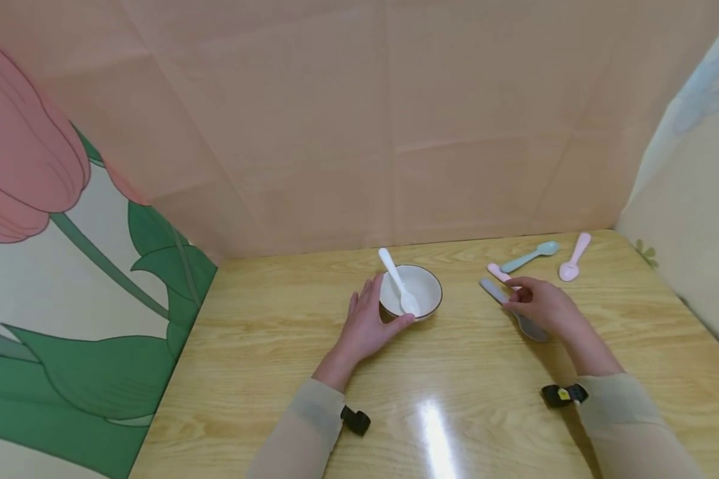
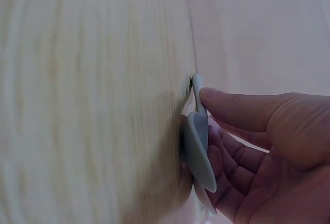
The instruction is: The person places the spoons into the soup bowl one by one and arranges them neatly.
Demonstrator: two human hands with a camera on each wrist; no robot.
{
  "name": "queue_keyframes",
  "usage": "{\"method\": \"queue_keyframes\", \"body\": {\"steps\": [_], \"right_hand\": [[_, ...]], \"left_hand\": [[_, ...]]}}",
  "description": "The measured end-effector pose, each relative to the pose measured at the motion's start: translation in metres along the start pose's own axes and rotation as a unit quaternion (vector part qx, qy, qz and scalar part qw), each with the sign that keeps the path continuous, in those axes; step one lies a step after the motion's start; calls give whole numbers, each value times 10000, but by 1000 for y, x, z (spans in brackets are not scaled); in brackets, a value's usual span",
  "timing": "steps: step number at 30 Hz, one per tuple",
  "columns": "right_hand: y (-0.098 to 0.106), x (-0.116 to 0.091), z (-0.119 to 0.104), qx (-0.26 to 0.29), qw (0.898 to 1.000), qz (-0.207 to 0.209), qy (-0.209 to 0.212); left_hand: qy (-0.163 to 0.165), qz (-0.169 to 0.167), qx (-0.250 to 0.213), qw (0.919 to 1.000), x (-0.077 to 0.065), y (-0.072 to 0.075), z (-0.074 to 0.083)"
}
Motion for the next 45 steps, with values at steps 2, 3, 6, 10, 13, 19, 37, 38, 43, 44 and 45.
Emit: {"method": "queue_keyframes", "body": {"steps": [2, 3, 6, 10, 13, 19, 37, 38, 43, 44, 45], "right_hand": [[0, 0, -1, -5, 10000, -20, 19], [0, 0, -1, -14, 10000, -30, 19], [0, 0, -2, -57, 10000, -44, 15], [-2, 0, 0, -131, 9999, -76, -7], [-4, -1, 1, -153, 9998, -115, -28], [-5, -4, 0, -150, 9997, -194, -61], [-2, 1, -23, 714, 9973, -141, 35], [-2, 2, -25, 783, 9968, -150, 25], [0, 4, -36, 1093, 9939, -110, -21], [0, 5, -38, 1150, 9933, -99, -19], [0, 6, -39, 1214, 9926, -80, -27]], "left_hand": [[10, 1, -11, 10000, 0, 0, 0], [14, 3, -10, 10000, 0, 1, 1], [18, 21, 25, 10000, 0, 1, 1], [37, 12, 75, 10000, 0, 1, 0], [53, -11, 91, 9999, -1, 0, -1], [64, -52, 86, 9999, -1, -2, -1], [62, -22, 80, 9999, -1, -5, -4], [63, -17, 73, 10000, -1, -5, -4], [53, 2, 39, 10000, -1, -4, -2], [53, 2, 38, 10000, -1, -3, -1], [48, 6, 41, 10000, -1, -3, -1]]}}
Point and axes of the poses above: each hand's wrist, its own x-axis towards the middle knuckle, its own y-axis out of the back of the hand, z = x × y, the point moved 10 cm from there along x, towards the middle knuckle, and after that the axes turned 5 degrees about z, right-handed, at the moved point
